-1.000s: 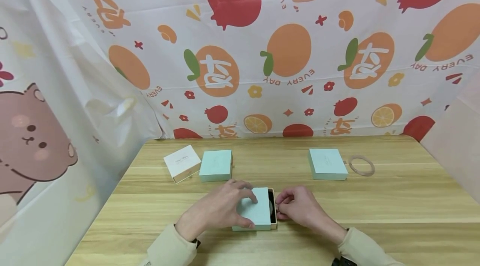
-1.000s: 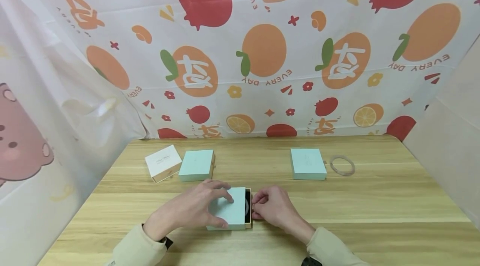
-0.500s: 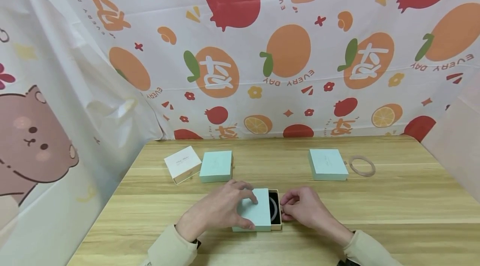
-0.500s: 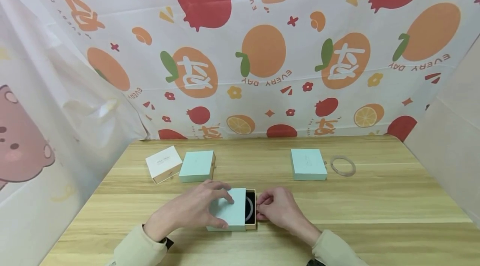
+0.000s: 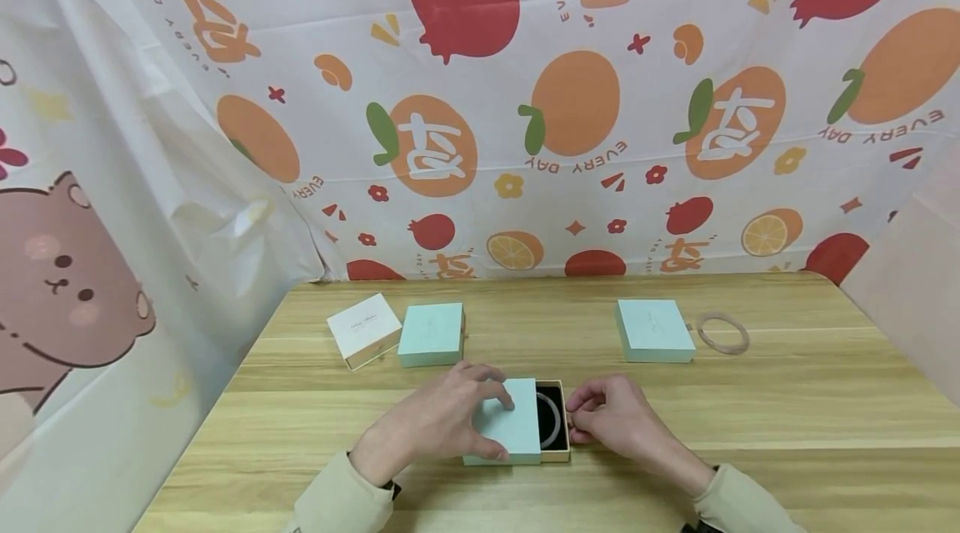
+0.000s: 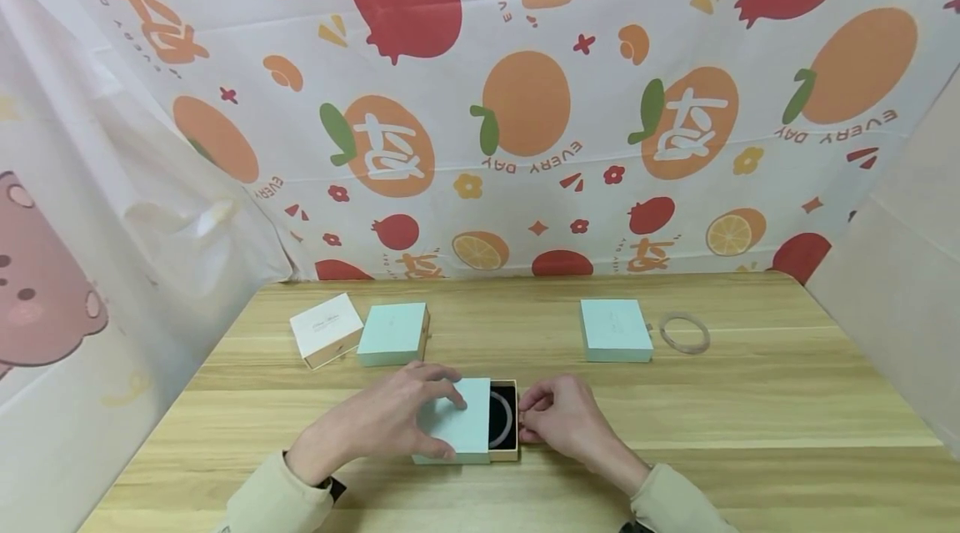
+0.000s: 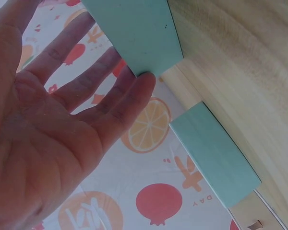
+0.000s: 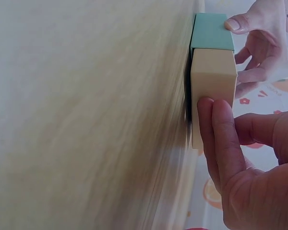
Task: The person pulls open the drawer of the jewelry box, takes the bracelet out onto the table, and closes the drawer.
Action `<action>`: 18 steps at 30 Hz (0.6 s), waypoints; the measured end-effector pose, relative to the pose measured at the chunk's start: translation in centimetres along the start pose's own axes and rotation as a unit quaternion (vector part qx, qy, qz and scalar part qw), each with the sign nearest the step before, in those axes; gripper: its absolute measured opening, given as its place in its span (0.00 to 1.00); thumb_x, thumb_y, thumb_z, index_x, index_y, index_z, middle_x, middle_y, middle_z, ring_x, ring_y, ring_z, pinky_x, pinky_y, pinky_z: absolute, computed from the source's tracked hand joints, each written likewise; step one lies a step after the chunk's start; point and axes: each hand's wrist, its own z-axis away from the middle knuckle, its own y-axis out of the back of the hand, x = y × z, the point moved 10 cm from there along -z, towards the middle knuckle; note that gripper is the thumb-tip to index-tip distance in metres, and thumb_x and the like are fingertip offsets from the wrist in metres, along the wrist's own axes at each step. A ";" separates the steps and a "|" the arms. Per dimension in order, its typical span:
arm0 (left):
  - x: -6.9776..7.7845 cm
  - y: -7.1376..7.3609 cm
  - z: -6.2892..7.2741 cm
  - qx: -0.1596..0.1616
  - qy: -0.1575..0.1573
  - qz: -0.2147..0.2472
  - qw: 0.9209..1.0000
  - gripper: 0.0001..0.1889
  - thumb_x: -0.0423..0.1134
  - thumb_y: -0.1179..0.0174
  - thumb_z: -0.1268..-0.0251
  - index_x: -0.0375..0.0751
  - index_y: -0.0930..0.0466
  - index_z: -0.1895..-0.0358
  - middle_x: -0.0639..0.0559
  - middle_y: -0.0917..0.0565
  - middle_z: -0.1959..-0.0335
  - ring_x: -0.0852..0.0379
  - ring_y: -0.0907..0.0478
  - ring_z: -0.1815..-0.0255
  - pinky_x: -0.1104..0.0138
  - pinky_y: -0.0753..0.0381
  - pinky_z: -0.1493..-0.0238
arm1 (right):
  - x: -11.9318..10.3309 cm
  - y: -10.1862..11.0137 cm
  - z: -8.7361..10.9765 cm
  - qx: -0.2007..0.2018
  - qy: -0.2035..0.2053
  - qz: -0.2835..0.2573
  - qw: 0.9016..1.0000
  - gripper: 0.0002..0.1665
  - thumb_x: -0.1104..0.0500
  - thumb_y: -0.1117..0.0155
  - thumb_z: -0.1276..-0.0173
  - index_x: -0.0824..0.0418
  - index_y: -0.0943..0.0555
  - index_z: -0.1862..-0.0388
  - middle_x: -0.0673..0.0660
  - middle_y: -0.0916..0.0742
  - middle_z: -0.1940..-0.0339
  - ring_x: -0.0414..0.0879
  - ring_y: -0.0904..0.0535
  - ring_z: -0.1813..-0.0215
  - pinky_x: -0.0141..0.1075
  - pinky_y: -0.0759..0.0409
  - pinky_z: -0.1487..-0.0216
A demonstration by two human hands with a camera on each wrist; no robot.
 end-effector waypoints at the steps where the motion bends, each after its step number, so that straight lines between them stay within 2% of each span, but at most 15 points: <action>1: 0.0 0.0 0.0 0.001 0.000 0.002 1.000 0.24 0.58 0.21 0.52 0.55 0.13 0.52 0.49 0.18 0.36 0.46 0.23 0.38 0.55 0.19 0.40 | 0.0 0.0 0.0 0.000 -0.001 -0.001 1.000 0.06 0.73 0.36 0.36 0.70 0.16 0.61 0.58 0.15 0.70 0.43 0.14 0.70 0.33 0.14 0.67; 18: -0.1 0.1 0.0 -0.001 0.003 0.011 1.000 0.24 0.57 0.21 0.52 0.55 0.13 0.51 0.49 0.19 0.35 0.46 0.24 0.37 0.53 0.20 0.39 | 0.3 0.5 0.4 -0.002 -0.020 -0.033 0.999 0.07 0.74 0.38 0.34 0.71 0.17 0.59 0.59 0.15 0.70 0.44 0.14 0.71 0.35 0.12 0.66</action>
